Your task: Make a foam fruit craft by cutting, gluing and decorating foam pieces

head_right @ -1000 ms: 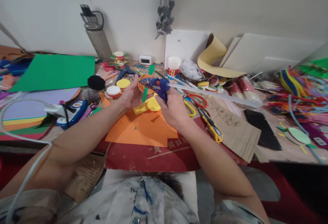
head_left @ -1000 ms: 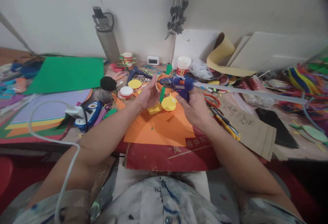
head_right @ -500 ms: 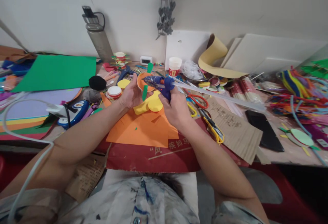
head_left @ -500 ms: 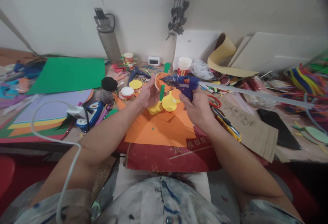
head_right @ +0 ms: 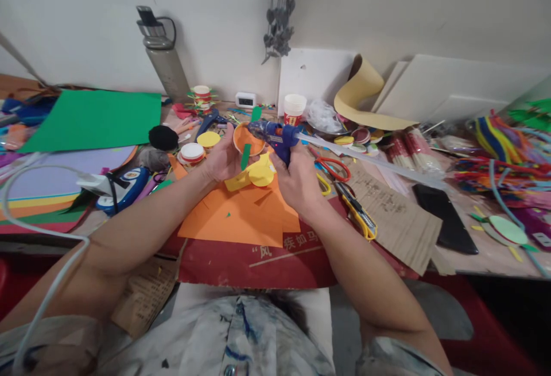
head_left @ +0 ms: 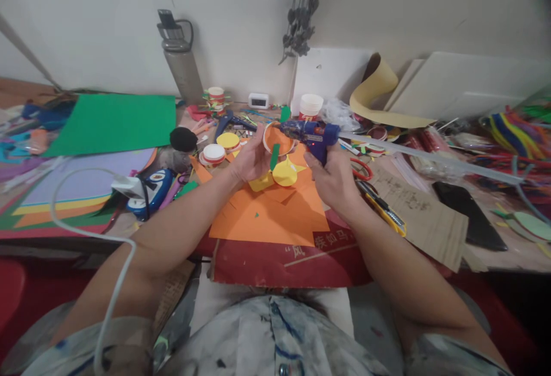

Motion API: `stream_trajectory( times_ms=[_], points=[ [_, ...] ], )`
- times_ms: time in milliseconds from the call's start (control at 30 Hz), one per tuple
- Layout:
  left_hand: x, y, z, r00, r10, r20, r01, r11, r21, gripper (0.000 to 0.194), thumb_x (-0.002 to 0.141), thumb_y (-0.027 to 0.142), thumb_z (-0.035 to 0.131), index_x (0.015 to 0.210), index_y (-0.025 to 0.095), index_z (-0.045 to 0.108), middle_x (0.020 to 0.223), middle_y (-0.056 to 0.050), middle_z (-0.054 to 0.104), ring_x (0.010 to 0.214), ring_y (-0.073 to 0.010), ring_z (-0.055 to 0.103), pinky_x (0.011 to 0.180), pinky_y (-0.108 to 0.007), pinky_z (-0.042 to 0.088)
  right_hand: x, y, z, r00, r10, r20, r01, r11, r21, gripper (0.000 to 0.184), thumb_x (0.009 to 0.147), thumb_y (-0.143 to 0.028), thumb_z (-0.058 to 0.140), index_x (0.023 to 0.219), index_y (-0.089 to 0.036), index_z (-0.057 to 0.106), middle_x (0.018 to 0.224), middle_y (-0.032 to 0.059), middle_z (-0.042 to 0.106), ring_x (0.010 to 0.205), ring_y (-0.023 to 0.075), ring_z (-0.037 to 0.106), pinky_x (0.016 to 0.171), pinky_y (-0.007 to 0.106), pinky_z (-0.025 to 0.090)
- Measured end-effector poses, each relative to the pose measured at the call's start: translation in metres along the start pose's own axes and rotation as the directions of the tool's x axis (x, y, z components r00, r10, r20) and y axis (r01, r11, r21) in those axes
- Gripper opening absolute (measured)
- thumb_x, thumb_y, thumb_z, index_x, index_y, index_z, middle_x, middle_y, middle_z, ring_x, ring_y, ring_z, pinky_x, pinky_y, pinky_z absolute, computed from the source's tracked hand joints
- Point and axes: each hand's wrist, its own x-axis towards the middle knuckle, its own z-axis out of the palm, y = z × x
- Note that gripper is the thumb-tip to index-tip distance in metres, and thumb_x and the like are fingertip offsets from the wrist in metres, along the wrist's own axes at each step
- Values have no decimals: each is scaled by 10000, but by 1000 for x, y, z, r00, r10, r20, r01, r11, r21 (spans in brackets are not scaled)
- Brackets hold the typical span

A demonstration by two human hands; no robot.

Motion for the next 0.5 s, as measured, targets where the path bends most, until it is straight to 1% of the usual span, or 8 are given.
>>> stream_trajectory(
  times_ms=[100,167,267,367,500],
  points=[
    [0,-1,0,1000,-25,-10,25,1000,17,652,1047,678,404,1333,176,704,1078,-115,826,979,-238,816,750,-266,655,0,-5,-1,999,-21,24,20,1000,23,334,997,-420,544,1243,-223,652,1164,138,748,1056,330,676,984,522,538],
    [-1,0,1,1000,-18,-8,18,1000,25,634,1053,667,402,1337,186,703,1071,-106,828,971,-232,816,758,-267,656,0,-8,-2,999,-21,46,20,1000,24,324,988,-392,550,1241,-219,653,1175,142,747,1087,342,676,995,531,533],
    [-2,3,2,1000,-6,-15,6,1000,7,612,1060,655,392,1363,219,696,1078,-83,830,1008,-231,810,829,-292,661,-2,-10,-3,997,-11,80,10,1000,7,323,963,-371,578,1234,-212,655,1163,145,751,1094,355,683,978,532,540],
    [-2,6,2,999,10,-39,-10,1000,-8,606,1063,648,392,1366,223,700,1077,-76,830,1037,-240,802,878,-319,661,-3,-10,-3,993,-12,114,13,1000,-6,329,941,-357,600,1224,-201,663,1158,154,751,1089,364,690,990,548,535],
    [-2,5,2,1000,18,-16,-18,1000,-14,603,1054,649,427,1368,211,696,1116,-87,824,1037,-231,800,879,-304,655,-3,-11,-4,996,5,87,-3,1000,-22,320,939,-349,593,1211,-200,670,1144,154,757,1072,362,693,965,541,544]
  ],
)
